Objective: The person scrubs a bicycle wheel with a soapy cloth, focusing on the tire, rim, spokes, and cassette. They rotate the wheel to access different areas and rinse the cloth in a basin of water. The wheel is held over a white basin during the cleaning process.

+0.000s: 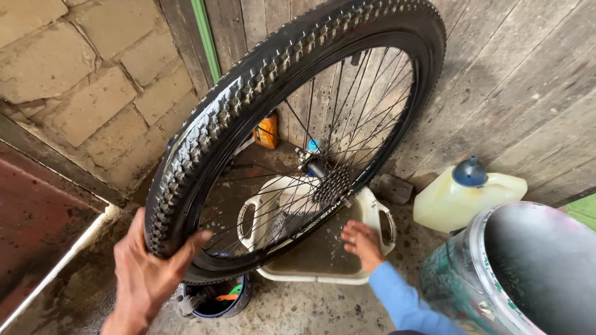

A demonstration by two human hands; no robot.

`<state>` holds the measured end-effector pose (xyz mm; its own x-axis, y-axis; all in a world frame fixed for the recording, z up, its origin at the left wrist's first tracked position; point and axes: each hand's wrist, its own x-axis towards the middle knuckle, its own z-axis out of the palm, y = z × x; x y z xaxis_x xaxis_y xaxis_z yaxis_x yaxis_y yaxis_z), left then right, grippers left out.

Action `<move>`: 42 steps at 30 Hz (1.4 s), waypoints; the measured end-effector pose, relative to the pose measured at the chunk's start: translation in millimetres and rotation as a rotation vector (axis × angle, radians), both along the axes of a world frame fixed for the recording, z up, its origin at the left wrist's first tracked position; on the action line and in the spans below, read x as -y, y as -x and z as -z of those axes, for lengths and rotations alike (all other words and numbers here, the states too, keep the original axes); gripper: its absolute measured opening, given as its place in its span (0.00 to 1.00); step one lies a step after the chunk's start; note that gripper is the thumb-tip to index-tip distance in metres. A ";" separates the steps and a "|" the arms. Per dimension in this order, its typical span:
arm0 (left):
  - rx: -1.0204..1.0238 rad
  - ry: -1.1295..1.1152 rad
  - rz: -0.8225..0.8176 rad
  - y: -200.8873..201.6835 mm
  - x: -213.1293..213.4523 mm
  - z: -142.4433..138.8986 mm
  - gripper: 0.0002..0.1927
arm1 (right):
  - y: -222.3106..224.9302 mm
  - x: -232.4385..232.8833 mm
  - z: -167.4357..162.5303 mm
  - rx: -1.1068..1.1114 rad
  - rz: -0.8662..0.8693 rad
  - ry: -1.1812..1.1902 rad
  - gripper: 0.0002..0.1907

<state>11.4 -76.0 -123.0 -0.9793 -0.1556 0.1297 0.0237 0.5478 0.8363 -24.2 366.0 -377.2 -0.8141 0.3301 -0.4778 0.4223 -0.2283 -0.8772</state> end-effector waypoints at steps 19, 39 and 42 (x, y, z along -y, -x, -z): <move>-0.045 0.209 0.012 10.6 -44.7 -132.7 0.29 | 0.5 9.1 15.7 0.382 0.104 0.549 0.22; -0.265 0.217 0.051 0.6 -47.0 -118.7 0.21 | 12.6 -5.0 -11.4 -0.104 -0.342 0.557 0.18; -0.312 0.218 0.050 1.8 -49.0 -116.1 0.22 | 13.6 -13.6 -32.7 0.019 -0.177 -0.060 0.15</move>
<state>9.5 -27.0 -6.8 -0.8933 -0.0447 0.4472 0.2894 0.7040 0.6486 -37.8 379.6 -344.5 -0.8531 0.2114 -0.4769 0.4674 -0.0963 -0.8788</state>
